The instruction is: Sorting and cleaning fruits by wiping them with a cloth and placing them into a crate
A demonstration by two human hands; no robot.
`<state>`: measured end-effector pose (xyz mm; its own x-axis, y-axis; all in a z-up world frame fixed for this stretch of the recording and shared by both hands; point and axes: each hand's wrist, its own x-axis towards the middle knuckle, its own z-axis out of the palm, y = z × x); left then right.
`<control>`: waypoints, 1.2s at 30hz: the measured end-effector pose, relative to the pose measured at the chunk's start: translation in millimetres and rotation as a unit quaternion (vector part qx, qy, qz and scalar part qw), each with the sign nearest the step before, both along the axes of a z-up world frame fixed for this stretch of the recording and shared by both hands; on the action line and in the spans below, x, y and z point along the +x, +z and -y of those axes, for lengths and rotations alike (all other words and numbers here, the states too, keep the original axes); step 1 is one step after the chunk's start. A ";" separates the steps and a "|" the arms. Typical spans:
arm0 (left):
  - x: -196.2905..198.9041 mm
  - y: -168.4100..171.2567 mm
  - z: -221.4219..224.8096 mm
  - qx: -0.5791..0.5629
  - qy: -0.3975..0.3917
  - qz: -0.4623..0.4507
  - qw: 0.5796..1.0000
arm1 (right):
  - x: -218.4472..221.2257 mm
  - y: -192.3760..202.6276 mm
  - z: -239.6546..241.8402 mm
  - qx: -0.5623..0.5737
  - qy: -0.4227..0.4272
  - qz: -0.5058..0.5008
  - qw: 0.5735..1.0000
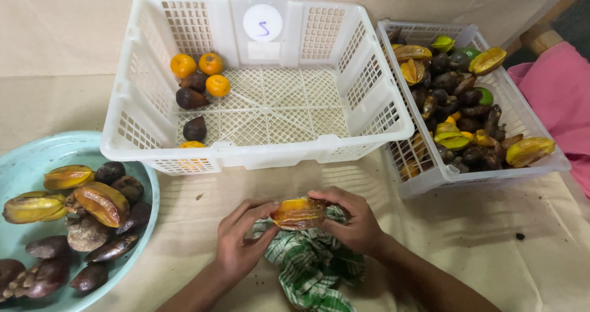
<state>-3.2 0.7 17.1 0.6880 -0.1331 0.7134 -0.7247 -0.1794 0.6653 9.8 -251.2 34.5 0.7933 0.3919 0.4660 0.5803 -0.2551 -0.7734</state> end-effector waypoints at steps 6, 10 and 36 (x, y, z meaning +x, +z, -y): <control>-1.1 6.8 -1.2 0.036 0.021 0.064 0.997 | 1.8 1.1 1.2 -0.003 0.033 0.059 0.998; 1.0 5.2 -3.7 0.051 0.027 0.070 0.996 | 1.4 -0.5 3.5 0.001 0.035 0.056 0.998; 28.2 -58.8 -3.6 0.053 0.057 -0.159 0.984 | 21.4 37.2 -275.3 0.005 0.140 -0.027 0.990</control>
<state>25.0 4.3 -41.7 0.8889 -0.1044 0.4461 -0.4542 -0.3287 0.8280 31.2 24.1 71.7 0.6785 0.5954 0.4302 0.5845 -0.0828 -0.8072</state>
